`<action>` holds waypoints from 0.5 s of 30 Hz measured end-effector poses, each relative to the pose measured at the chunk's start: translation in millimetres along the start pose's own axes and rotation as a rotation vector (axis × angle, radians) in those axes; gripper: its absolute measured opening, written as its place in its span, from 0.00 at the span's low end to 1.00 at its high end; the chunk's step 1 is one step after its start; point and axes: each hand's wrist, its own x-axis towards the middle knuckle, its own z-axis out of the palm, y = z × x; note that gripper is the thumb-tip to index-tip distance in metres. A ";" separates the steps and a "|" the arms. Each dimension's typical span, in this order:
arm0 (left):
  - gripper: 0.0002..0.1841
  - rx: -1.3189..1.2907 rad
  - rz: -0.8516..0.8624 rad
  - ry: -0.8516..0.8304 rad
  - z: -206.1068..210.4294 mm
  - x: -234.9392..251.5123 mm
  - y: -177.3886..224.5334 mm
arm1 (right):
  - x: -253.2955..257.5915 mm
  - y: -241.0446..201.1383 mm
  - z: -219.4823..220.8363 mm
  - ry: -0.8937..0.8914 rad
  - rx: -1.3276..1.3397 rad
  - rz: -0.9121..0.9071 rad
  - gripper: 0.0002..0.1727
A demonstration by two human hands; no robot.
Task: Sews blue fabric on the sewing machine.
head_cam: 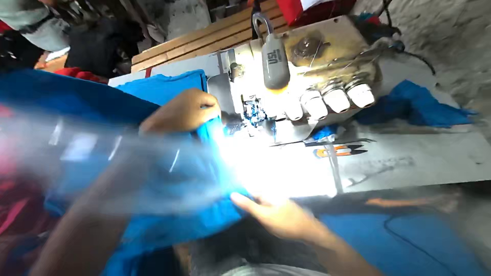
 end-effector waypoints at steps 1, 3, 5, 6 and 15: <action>0.09 -0.043 -0.007 0.016 10.7 3.6 2.1 | -9.8 9.9 -9.6 0.031 -0.071 0.026 0.22; 0.06 -0.088 -0.020 0.073 25.2 3.9 9.8 | -13.9 21.3 -22.1 0.150 -0.215 -0.036 0.21; 0.07 -0.077 -0.013 0.122 30.8 1.8 14.6 | -1.0 22.4 -24.5 0.342 -0.371 -0.135 0.21; 0.07 -0.072 0.003 0.147 32.5 0.8 15.2 | 8.6 21.8 -21.6 0.455 -0.405 -0.186 0.20; 0.05 -0.158 0.054 0.219 33.9 -13.5 18.0 | 19.9 10.6 -0.6 0.674 -0.044 -0.321 0.13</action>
